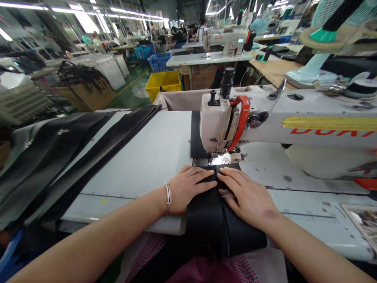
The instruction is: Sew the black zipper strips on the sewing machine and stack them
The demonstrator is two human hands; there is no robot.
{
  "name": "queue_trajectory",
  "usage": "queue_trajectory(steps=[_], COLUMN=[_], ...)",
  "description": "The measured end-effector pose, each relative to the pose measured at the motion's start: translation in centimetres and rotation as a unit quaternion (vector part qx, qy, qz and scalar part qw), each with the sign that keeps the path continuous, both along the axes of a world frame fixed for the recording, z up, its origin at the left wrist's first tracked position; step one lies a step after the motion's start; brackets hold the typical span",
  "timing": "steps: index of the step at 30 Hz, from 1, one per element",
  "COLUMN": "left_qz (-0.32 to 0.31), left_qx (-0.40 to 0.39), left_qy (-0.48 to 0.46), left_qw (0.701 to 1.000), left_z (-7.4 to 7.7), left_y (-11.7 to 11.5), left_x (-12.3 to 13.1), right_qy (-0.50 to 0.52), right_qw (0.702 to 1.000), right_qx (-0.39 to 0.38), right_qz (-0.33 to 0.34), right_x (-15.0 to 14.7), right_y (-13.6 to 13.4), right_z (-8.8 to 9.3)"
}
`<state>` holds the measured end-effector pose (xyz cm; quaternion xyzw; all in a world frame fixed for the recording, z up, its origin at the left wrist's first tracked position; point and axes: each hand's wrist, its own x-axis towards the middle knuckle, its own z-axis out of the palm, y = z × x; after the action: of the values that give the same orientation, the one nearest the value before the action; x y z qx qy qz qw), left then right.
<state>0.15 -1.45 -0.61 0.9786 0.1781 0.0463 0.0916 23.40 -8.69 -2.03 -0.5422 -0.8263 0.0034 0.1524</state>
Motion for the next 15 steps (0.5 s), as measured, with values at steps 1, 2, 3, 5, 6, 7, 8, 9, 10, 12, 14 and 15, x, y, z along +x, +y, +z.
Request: queue_trajectory(steps=[1,2,3,5,6,7,8,9,10,12,14,15], left_qz=[0.008,0.016,0.020,0.023,0.024,0.023,0.023,0.023,0.023,0.024,0.024,0.022], left_qx=[0.003,0.007,0.009,0.011,0.010,0.008,0.005,0.002,-0.001,-0.004,-0.005,-0.006], left_qy=[0.000,-0.002,-0.003,-0.004,-0.003,-0.001,0.000,-0.001,-0.003,-0.007,-0.004,-0.001], left_qw=[1.000,1.000,1.000,1.000,1.000,1.000,1.000,1.000,1.000,1.000,1.000,1.000], left_z=[-0.1,-0.1,-0.2,-0.3,-0.3,-0.3,-0.3,-0.2,-0.2,-0.3,-0.5,-0.6], left_y=[0.0,0.1,0.1,0.1,0.1,0.1,0.1,0.2,0.4,0.8,1.3,1.6], left_x=[0.1,0.1,0.2,0.2,0.1,0.1,0.1,0.0,0.0,0.1,0.2,0.2], right_qy=[0.000,0.000,-0.002,-0.007,-0.010,-0.013,-0.016,-0.019,-0.020,-0.021,-0.022,-0.022], right_qw=[1.000,1.000,1.000,1.000,1.000,1.000,1.000,1.000,1.000,1.000,0.999,0.999], right_qx=[0.002,0.002,0.003,0.000,-0.002,-0.004,-0.005,-0.006,-0.005,0.002,0.007,0.009], right_qz=[-0.001,-0.002,-0.004,-0.005,-0.004,-0.005,-0.006,-0.008,-0.011,-0.020,-0.029,-0.033], right_x=[0.0,-0.1,-0.1,-0.1,-0.1,-0.1,-0.1,-0.1,-0.1,-0.3,-0.5,-0.6], right_y=[0.0,0.0,0.0,-0.1,-0.1,-0.1,0.0,0.0,0.1,0.2,0.5,0.6], right_z=[0.0,0.0,0.0,0.0,0.0,0.0,0.0,0.0,0.0,0.1,0.2,0.3])
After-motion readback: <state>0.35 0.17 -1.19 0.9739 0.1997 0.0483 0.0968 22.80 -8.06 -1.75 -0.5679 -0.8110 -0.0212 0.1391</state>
